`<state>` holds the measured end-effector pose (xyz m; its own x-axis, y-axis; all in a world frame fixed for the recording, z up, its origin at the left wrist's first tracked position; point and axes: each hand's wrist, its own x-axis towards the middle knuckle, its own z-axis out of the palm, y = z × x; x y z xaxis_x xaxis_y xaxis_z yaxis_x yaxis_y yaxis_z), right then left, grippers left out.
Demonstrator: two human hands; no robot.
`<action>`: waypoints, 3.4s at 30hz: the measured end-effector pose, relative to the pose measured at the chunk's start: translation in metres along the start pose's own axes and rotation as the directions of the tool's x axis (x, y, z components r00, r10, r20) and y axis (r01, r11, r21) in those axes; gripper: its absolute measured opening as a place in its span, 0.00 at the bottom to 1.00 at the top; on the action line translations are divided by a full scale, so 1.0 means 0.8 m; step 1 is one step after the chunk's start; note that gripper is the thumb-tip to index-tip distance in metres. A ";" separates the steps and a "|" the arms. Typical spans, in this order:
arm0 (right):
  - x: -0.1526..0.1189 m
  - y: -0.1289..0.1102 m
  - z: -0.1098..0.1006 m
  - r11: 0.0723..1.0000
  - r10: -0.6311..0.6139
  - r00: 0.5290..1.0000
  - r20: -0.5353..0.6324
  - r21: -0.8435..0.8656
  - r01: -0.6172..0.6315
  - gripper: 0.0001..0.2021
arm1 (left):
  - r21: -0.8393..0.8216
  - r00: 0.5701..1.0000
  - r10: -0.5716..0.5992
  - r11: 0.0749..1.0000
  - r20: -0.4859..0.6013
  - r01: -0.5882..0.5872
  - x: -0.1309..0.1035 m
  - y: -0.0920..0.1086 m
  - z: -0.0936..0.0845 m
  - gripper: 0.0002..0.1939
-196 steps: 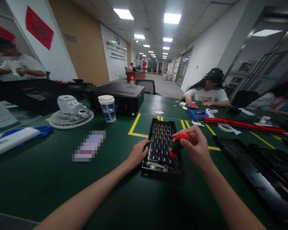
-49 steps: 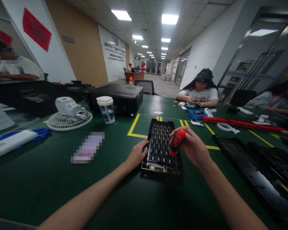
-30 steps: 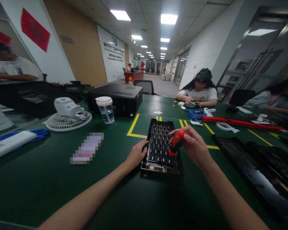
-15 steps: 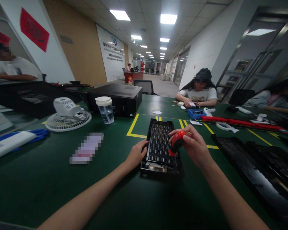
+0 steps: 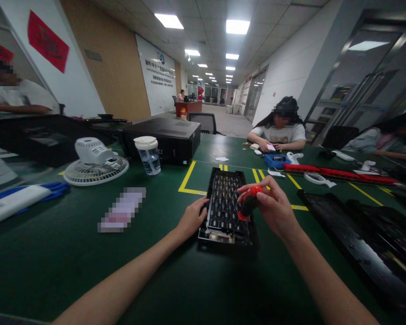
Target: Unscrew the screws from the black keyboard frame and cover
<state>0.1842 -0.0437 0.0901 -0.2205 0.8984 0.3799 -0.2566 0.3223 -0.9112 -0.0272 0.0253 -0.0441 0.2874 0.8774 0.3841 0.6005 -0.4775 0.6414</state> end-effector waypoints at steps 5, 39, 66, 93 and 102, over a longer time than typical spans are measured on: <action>0.000 0.001 0.002 1.000 0.000 1.000 -0.009 0.016 0.000 0.10 | 0.001 1.000 0.000 1.000 0.001 0.000 0.000 -0.001 0.000 0.18; 0.002 0.010 0.005 0.988 0.001 1.000 -0.022 0.154 0.003 0.10 | 0.020 1.000 0.011 1.000 -0.002 -0.011 -0.001 -0.004 0.001 0.18; -0.001 0.011 0.013 0.982 0.029 0.998 -0.052 0.189 -0.018 0.11 | 0.013 1.000 0.012 1.000 -0.004 -0.012 -0.001 -0.004 0.001 0.18; 0.001 0.010 0.003 0.940 0.108 0.990 0.089 0.314 -0.131 0.19 | 0.028 1.000 0.024 0.999 0.000 -0.024 -0.001 -0.008 0.001 0.19; 0.002 0.013 -0.004 0.947 0.117 0.988 0.099 0.288 -0.141 0.17 | 0.025 1.000 0.013 1.000 0.008 -0.013 -0.001 -0.008 0.001 0.18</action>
<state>0.1843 -0.0376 0.0808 -0.3411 0.8961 0.2841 -0.4833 0.0921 -0.8706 -0.0304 0.0277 -0.0489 0.3015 0.8714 0.3869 0.6147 -0.4879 0.6197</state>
